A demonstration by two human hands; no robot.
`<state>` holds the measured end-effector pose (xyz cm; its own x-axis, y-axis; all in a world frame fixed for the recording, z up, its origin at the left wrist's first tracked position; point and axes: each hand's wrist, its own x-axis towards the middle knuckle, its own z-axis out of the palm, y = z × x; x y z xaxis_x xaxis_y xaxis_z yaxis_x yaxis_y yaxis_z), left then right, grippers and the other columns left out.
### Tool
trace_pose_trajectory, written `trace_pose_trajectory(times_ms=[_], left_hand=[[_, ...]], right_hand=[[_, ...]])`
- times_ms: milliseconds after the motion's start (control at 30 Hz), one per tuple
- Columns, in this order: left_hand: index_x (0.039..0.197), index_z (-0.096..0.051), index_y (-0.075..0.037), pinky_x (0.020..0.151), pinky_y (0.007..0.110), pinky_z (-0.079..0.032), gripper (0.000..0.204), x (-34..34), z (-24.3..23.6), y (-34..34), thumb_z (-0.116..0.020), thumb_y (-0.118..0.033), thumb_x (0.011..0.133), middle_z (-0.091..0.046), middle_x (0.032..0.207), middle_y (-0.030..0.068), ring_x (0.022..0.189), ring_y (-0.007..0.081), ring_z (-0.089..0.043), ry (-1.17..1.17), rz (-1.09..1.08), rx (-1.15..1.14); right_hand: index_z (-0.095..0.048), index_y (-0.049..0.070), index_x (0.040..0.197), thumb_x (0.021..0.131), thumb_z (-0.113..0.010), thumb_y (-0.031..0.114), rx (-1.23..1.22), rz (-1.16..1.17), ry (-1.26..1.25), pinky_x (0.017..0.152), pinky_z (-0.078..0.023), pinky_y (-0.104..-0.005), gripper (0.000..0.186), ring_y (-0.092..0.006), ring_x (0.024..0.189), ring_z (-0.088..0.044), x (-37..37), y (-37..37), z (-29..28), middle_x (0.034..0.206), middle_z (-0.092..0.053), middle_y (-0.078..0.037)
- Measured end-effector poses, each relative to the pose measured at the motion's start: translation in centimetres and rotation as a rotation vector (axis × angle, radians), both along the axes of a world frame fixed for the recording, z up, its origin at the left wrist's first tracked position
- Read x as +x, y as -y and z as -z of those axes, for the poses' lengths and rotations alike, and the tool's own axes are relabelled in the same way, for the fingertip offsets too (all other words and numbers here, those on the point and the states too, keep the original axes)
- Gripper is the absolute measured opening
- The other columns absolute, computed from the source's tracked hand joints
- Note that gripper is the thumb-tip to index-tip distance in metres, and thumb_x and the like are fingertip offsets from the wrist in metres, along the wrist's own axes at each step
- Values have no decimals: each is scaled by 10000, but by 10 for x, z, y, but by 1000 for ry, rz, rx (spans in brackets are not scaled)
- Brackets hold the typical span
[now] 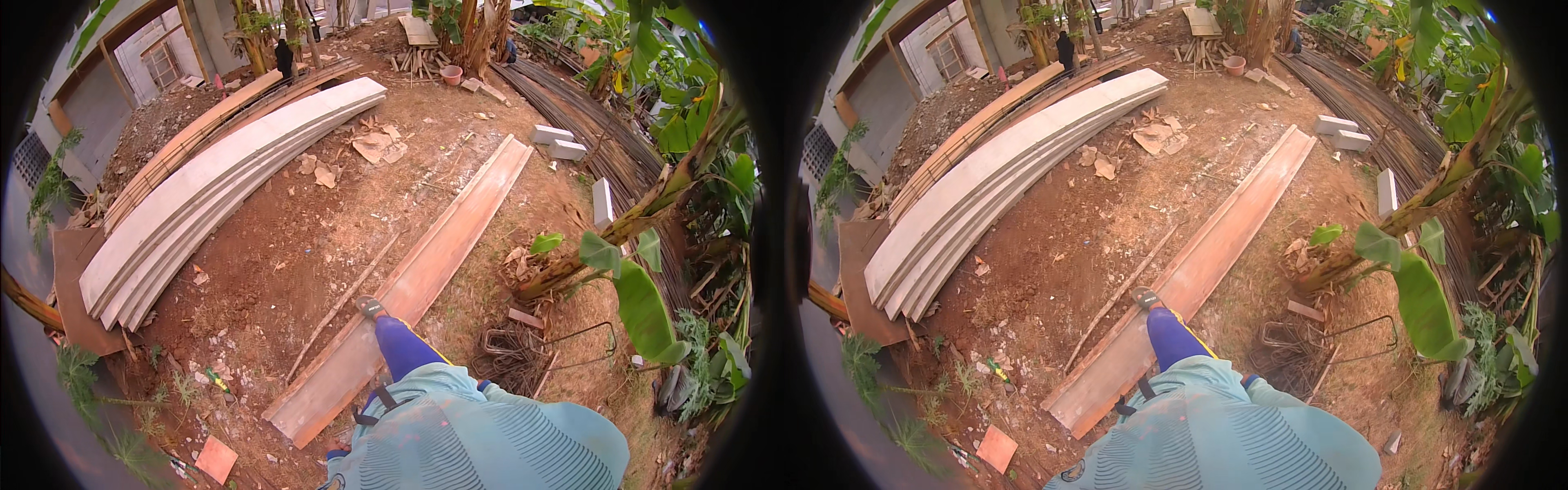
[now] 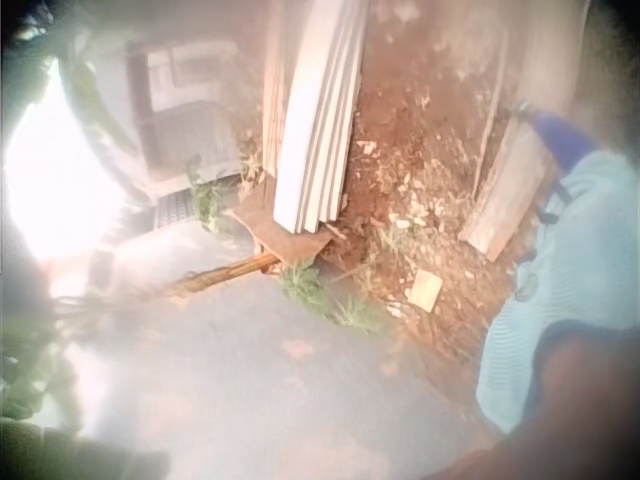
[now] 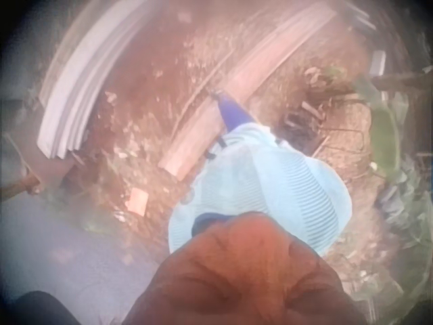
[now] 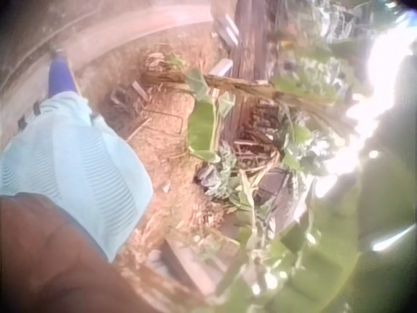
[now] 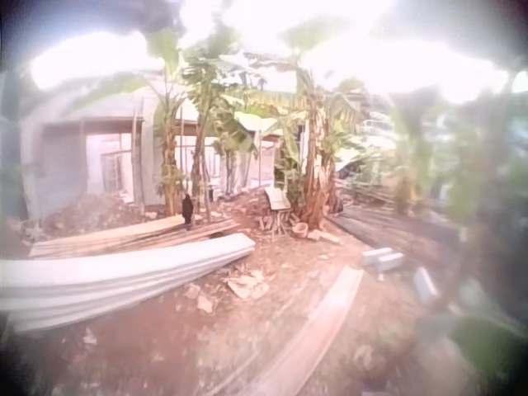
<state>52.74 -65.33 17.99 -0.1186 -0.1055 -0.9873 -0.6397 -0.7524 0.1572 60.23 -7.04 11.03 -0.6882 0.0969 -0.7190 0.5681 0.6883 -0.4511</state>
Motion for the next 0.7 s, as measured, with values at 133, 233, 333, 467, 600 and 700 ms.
trace_pose_trajectory(times_ms=[133,233,333,467,600,700], left_hand=[[839,-458,-149,334,308,-266,243,3,-6,0,-416,-357,956,-281,488,-10,389,153,-302,7,71,-84],[849,-460,-143,331,297,-277,261,-44,-30,-13,-403,-365,973,-299,502,-10,398,140,-327,-136,-24,26],[896,-432,-141,357,309,-295,127,-64,-41,-13,-459,-258,939,-276,506,0,405,154,-308,-213,-32,-99],[880,-463,-129,328,293,-289,259,-68,-39,-48,-427,-368,973,-302,504,-5,395,143,-342,-169,14,-145],[898,-454,-124,335,295,-293,210,-62,-38,-71,-434,-326,953,-305,507,2,399,149,-339,-125,19,-192],[911,-446,-120,341,297,-296,176,-66,-36,-101,-439,-294,938,-307,509,7,403,154,-337,-93,16,-193]], right_hand=[[-680,71,1071,834,-542,415,-10,-14,-91,839,-497,-444,440,-385,1014,-633,-13,-17,26,1072,-657,-229],[-681,70,1068,821,-561,409,111,-127,50,829,-502,-449,437,-387,1009,-634,-15,-25,22,1070,-655,-232],[-684,76,1063,808,-582,417,107,-246,18,815,-508,-449,438,-385,1003,-635,-39,-30,-41,1060,-655,-236],[-693,69,1037,807,-594,442,65,-457,5,809,-513,-439,450,-382,998,-639,-65,-67,-54,1071,-658,-220],[-714,75,994,825,-591,391,58,-355,120,798,-511,-443,378,-383,950,-657,-78,-65,-85,996,-681,-213],[-717,32,937,792,-611,322,59,-245,235,781,-512,-462,340,-395,926,-664,-72,-86,-65,971,-678,-243]])
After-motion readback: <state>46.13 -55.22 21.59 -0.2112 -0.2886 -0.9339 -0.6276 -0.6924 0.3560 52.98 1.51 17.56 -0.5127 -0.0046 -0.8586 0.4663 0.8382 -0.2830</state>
